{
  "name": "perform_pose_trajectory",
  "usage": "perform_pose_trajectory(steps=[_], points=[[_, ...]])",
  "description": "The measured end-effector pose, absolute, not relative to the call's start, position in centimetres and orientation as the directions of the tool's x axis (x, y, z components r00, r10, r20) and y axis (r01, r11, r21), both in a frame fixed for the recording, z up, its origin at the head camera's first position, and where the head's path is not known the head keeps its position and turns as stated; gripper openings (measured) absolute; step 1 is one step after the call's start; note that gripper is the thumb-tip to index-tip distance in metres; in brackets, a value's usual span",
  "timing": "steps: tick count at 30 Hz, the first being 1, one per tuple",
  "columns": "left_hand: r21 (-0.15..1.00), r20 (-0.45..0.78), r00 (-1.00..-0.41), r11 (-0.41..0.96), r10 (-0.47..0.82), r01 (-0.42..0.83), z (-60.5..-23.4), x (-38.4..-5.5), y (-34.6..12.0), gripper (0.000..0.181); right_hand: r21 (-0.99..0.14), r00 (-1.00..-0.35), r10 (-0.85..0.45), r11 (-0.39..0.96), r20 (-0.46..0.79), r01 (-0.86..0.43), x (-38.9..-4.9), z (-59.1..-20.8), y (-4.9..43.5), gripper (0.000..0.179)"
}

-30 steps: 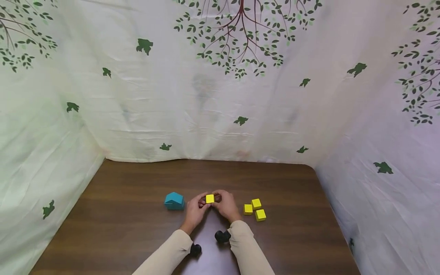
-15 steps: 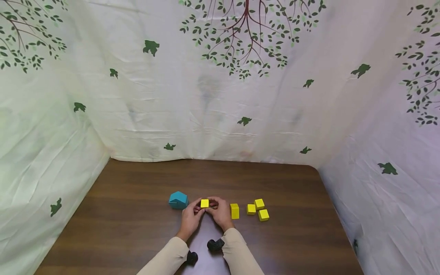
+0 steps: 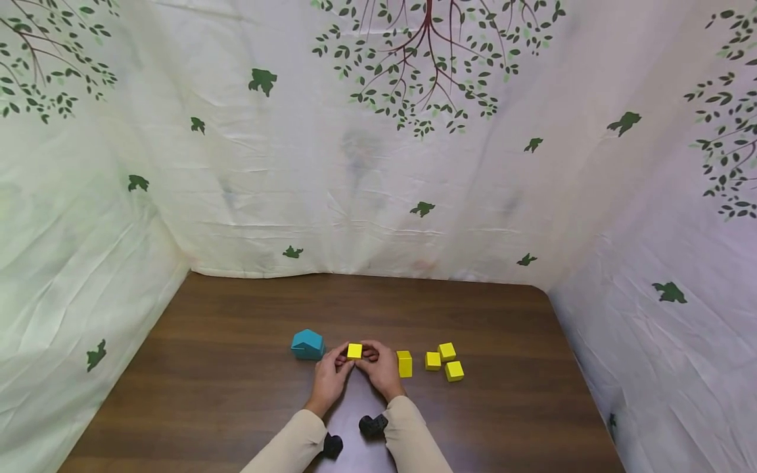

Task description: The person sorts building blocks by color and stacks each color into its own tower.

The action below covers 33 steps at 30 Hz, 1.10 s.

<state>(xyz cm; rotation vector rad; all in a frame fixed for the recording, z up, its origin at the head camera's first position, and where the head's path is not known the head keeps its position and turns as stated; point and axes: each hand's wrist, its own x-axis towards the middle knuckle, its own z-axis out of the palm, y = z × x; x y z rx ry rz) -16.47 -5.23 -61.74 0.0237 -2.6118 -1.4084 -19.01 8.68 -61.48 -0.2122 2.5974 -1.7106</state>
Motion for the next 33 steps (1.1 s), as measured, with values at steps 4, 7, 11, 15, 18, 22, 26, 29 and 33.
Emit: perform_pose_trajectory(steps=[4,7,11,15,18,22,26,29,33], points=[[0.833,0.125,-0.988,0.55,-0.091,0.055,-61.7,-16.4,-5.3,0.043,-0.917,-0.99,-0.133,0.387,0.048,-0.096,-19.0,-61.4,8.8,0.037],[0.833,0.122,-0.989,0.551,-0.087,0.054,-61.7,-16.4,-5.3,0.043,-0.918,-0.989,-0.137,0.382,0.054,-0.103,-18.9,-61.4,8.9,0.037],[0.828,0.127,-0.988,0.558,-0.089,0.056,-61.8,-16.5,-5.3,0.043,-0.922,-0.987,-0.149,0.373,0.053,-0.106,-18.9,-61.2,9.1,0.04],[0.824,0.13,-0.987,0.563,-0.093,0.055,-61.8,-16.6,-5.2,0.043,-0.932,-0.985,-0.168,0.348,0.046,-0.103,-18.8,-60.6,9.9,0.043],[0.826,0.125,-0.987,0.561,-0.099,0.049,-61.8,-16.5,-5.2,0.043,-0.939,-0.984,-0.174,0.329,0.042,-0.098,-18.5,-59.7,10.9,0.044],[0.835,0.117,-0.988,0.548,-0.105,0.04,-61.7,-16.4,-5.2,0.044,-0.939,-0.986,-0.158,0.33,0.048,-0.098,-18.2,-58.0,12.9,0.043],[0.843,0.106,-0.989,0.537,-0.104,0.034,-61.6,-16.4,-5.2,0.044,-0.938,-0.988,-0.116,0.323,0.097,-0.13,-18.1,-56.5,15.2,0.04],[0.843,0.11,-0.989,0.537,-0.097,0.041,-61.6,-16.4,-5.2,0.044,-0.912,-0.983,-0.074,0.365,0.17,-0.185,-18.1,-56.1,17.2,0.037],[0.842,0.117,-0.989,0.538,-0.092,0.049,-61.6,-16.4,-5.2,0.044,-0.848,-0.98,-0.023,0.498,0.197,-0.182,-17.9,-56.4,19.9,0.037]])
